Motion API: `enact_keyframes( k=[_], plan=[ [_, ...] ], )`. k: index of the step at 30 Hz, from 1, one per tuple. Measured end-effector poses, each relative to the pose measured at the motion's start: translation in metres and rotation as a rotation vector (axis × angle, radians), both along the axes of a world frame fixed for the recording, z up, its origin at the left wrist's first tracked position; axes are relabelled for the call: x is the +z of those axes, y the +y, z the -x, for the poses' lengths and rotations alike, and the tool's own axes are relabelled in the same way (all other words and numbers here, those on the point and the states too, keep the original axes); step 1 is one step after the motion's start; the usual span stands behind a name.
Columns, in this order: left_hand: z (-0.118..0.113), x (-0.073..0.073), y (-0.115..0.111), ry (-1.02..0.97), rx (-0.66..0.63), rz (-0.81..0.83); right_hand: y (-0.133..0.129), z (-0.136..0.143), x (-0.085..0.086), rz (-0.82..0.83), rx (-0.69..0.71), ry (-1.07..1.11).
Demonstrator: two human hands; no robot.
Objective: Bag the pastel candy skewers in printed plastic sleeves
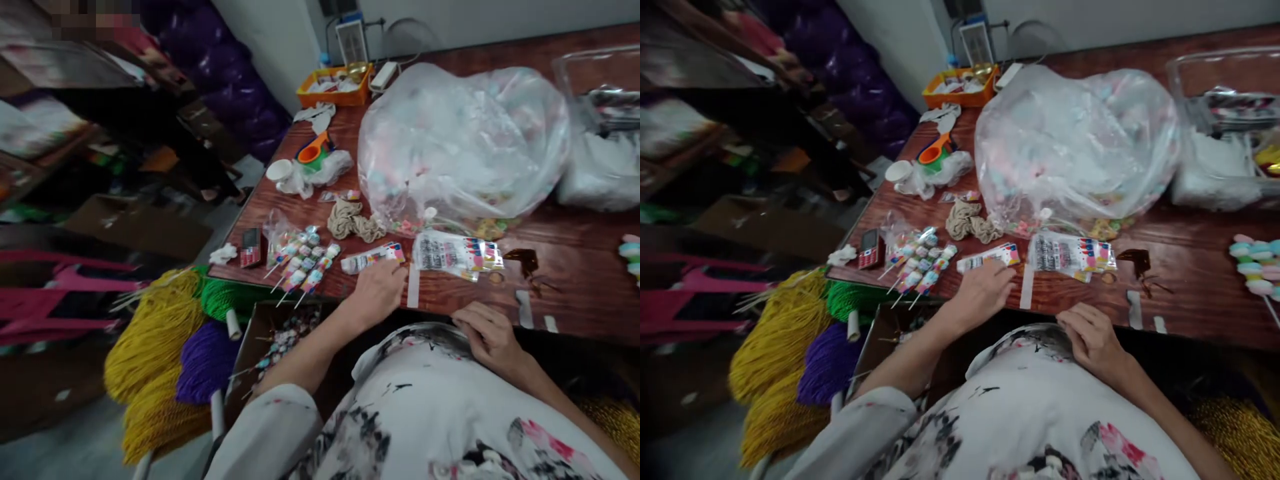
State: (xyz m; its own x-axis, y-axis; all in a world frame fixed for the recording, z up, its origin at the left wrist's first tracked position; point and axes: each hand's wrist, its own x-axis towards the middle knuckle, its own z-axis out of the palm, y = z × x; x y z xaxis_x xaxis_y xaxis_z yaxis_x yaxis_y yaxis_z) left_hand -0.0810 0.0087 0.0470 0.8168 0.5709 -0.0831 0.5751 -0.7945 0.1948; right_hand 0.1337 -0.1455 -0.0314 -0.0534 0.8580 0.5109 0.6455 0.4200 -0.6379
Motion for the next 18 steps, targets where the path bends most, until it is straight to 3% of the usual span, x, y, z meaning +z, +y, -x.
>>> enact_keyframes(
  k=[3,7,10,14,18],
  plan=[
    [-0.036,-0.004,0.015,-0.076,-0.084,-0.020,-0.016,-0.020,-0.004,-0.008,-0.169,-0.034],
    [-0.087,-0.029,0.015,-0.045,-0.241,-0.031,-0.037,-0.037,-0.013,0.005,-0.497,0.006],
    [-0.117,-0.050,0.008,0.050,-0.230,-0.124,-0.042,-0.038,-0.013,-0.019,-0.545,-0.043],
    [-0.129,-0.067,0.011,0.120,-0.277,-0.242,-0.050,-0.062,-0.011,-0.045,-0.568,-0.308],
    [-0.121,-0.074,0.025,0.104,-0.360,-0.249,-0.082,-0.119,-0.011,0.011,-0.909,-0.469]
  ],
)
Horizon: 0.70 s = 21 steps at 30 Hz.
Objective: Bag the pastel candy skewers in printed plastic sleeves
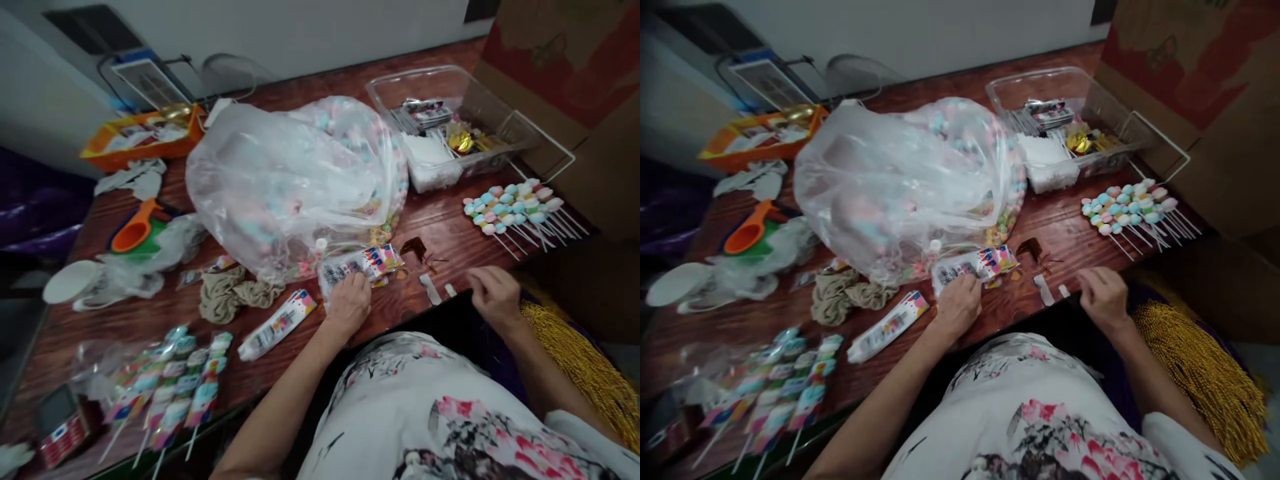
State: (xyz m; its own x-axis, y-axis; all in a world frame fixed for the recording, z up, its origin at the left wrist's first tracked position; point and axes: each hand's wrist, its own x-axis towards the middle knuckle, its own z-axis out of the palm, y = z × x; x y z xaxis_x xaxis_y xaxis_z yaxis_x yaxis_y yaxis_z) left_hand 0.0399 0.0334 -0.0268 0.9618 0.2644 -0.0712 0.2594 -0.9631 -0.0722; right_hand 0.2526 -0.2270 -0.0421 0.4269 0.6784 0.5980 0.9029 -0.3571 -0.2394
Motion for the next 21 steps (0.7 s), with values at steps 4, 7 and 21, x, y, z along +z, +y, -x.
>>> enact_keyframes(
  k=[4,7,21],
  plan=[
    [0.008,-0.008,0.011,-0.149,-0.055,-0.032,-0.031,-0.052,-0.001,0.119,-0.383,-0.054],
    [0.008,-0.015,0.013,-0.348,-0.049,-0.071,-0.042,-0.074,0.002,0.205,-0.577,-0.025],
    [0.007,-0.011,0.025,-0.554,0.027,-0.050,-0.035,-0.119,0.009,0.121,-0.701,0.247]
  ],
)
